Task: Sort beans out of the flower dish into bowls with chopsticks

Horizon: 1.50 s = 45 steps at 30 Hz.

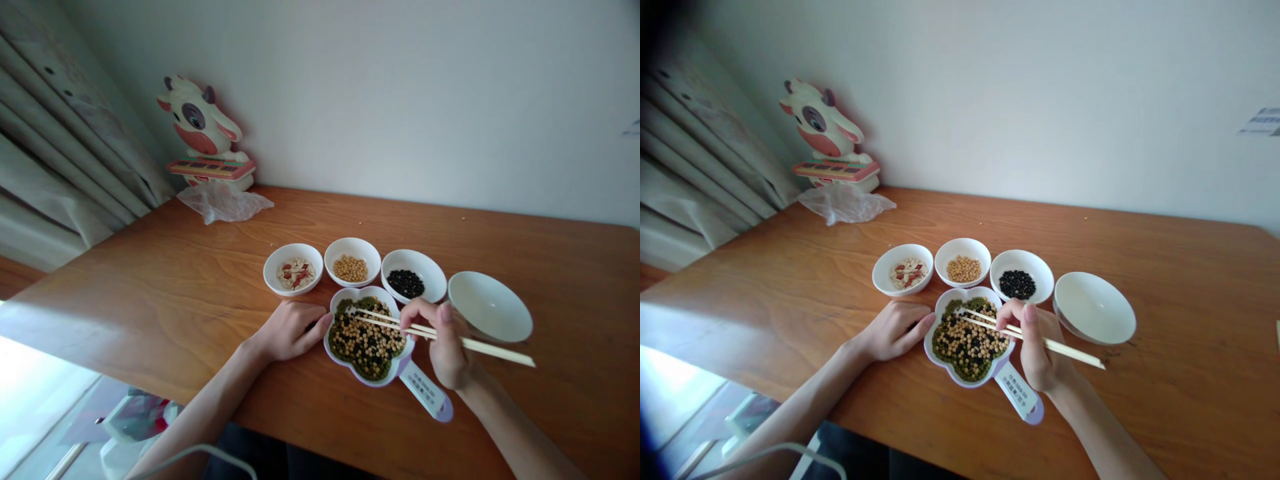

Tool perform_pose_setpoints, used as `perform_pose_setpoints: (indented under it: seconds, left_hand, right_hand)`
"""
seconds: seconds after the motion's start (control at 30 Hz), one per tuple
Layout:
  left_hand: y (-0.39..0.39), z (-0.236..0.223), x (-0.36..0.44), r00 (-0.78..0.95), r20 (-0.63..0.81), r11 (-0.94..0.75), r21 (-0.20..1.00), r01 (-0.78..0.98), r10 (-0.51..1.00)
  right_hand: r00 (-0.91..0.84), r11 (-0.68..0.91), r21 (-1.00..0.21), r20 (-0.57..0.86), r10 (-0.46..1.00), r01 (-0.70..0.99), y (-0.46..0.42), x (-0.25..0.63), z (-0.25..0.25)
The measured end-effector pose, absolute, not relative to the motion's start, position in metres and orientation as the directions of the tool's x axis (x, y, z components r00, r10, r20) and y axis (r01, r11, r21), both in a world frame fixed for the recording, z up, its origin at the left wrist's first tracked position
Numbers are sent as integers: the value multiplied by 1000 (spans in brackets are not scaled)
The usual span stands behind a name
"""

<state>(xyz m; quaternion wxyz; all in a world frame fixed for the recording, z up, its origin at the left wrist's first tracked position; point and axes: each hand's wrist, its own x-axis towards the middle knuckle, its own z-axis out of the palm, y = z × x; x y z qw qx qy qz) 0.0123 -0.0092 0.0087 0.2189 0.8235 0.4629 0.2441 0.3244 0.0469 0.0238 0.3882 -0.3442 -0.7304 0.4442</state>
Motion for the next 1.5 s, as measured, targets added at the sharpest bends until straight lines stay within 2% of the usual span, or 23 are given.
perform_pose_setpoints:
  seconds: [0.7, 0.97, 1.5]
  left_hand:
    - [-11, 7, 12, 437, 189, -459, 580, 673, 879]
    - [-11, 8, 12, 442, 184, -459, 585, 669, 878]
    - [-11, 7, 12, 447, 183, -462, 586, 666, 876]
  right_hand:
    - [-406, 411, -894, 313, 859, 180, 39, 314, 26]
    - [-360, 413, -901, 346, 867, 129, 40, 314, 23]
    - [-405, 355, -920, 264, 875, 168, 42, 314, 15]
